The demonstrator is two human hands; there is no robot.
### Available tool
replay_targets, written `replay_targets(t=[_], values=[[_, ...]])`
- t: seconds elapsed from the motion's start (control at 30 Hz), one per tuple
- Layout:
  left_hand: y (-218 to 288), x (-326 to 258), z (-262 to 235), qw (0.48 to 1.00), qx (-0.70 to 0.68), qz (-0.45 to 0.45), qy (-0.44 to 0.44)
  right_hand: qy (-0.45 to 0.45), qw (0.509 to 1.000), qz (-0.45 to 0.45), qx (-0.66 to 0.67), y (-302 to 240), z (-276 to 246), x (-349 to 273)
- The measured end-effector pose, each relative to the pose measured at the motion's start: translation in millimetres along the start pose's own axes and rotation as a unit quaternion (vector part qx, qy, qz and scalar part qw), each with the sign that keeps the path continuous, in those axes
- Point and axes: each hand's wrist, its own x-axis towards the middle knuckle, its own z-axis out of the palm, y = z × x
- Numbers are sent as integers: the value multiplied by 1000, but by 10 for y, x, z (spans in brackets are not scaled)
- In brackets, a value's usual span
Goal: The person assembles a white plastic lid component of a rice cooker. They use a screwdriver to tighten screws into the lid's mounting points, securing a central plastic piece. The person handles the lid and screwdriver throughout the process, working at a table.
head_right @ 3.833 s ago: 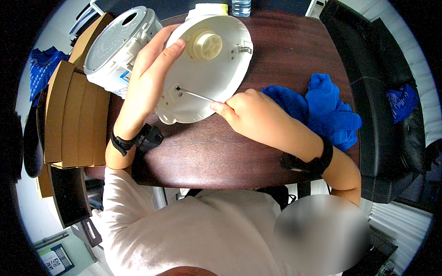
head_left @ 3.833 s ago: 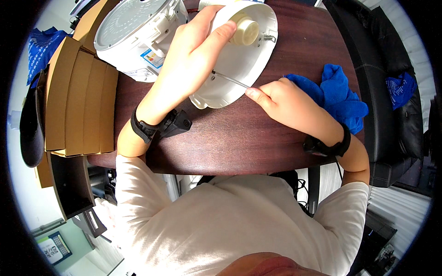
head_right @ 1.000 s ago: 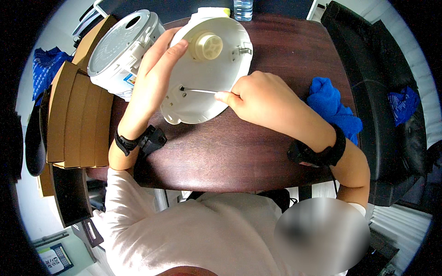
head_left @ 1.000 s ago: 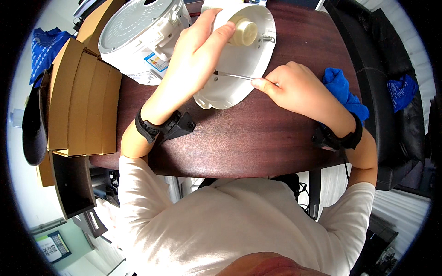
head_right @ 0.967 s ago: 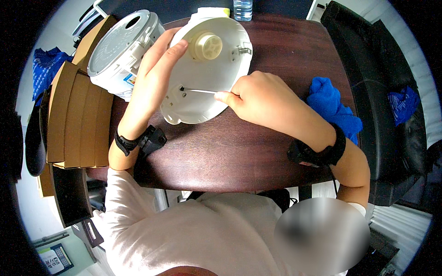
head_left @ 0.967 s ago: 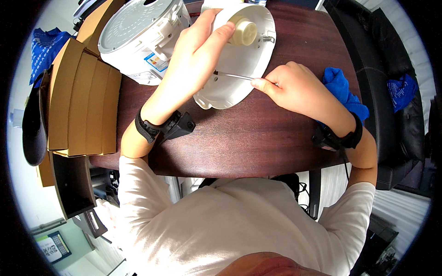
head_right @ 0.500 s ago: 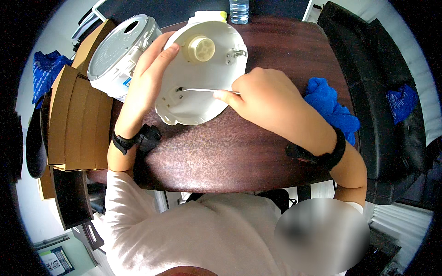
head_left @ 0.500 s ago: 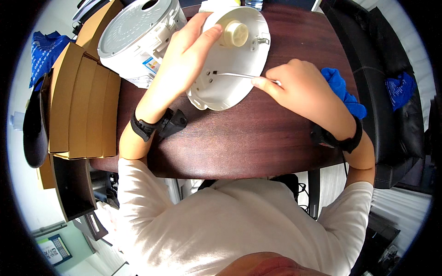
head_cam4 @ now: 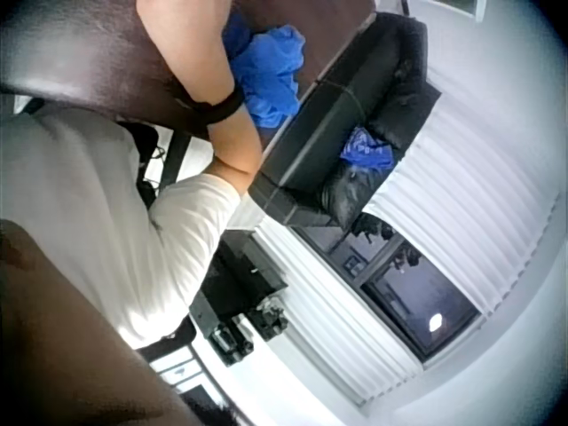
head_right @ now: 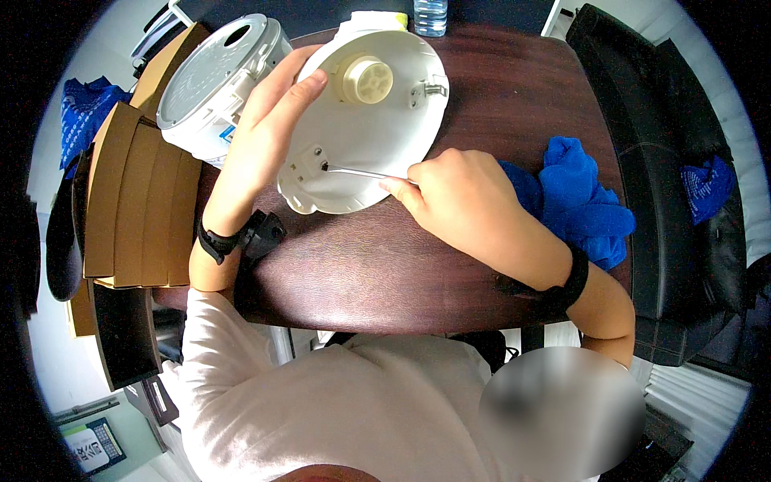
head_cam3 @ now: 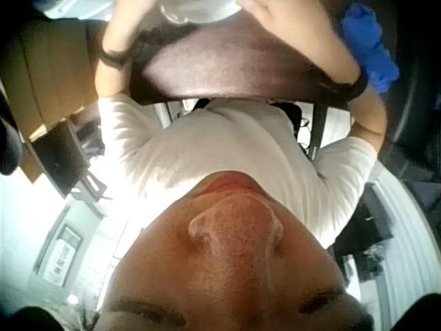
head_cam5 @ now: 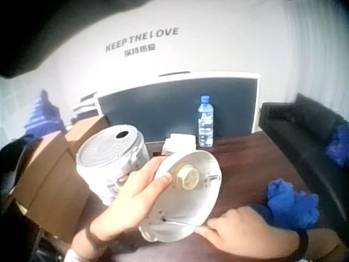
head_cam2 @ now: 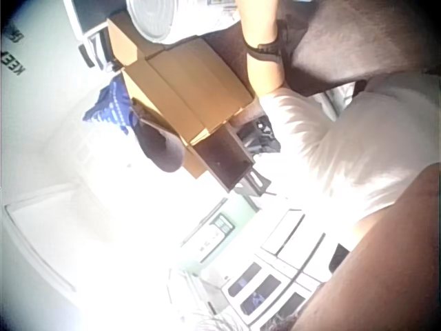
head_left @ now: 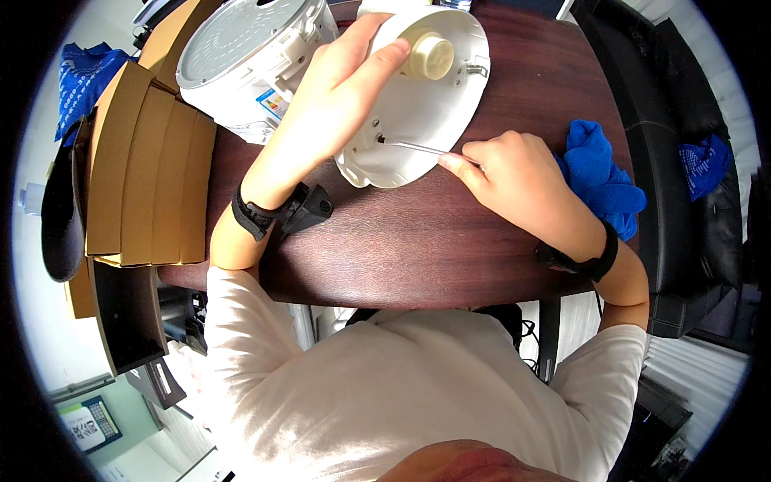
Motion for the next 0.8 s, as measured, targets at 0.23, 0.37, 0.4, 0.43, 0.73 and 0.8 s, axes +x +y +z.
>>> replay_targets(t=[0.23,0.37,0.4,0.43,0.73,0.8], values=[[28,3,21,1000,-15,2,-4,-10,1000,23,19,-18,5,-19],[-7,5,8,1000,-13,7,-7,-6,999,26,26,-43,-8,-39],[-46,9,-15,1000,-6,5,-10,-9,999,26,23,-40,-5,-37],[-69,13,-27,1000,1,2,-14,-12,999,26,21,-33,4,-32],[28,-9,35,1000,-23,-10,11,-39,994,43,97,-17,81,-2],[32,-11,59,999,-26,-15,28,-133,956,126,230,-15,137,6]])
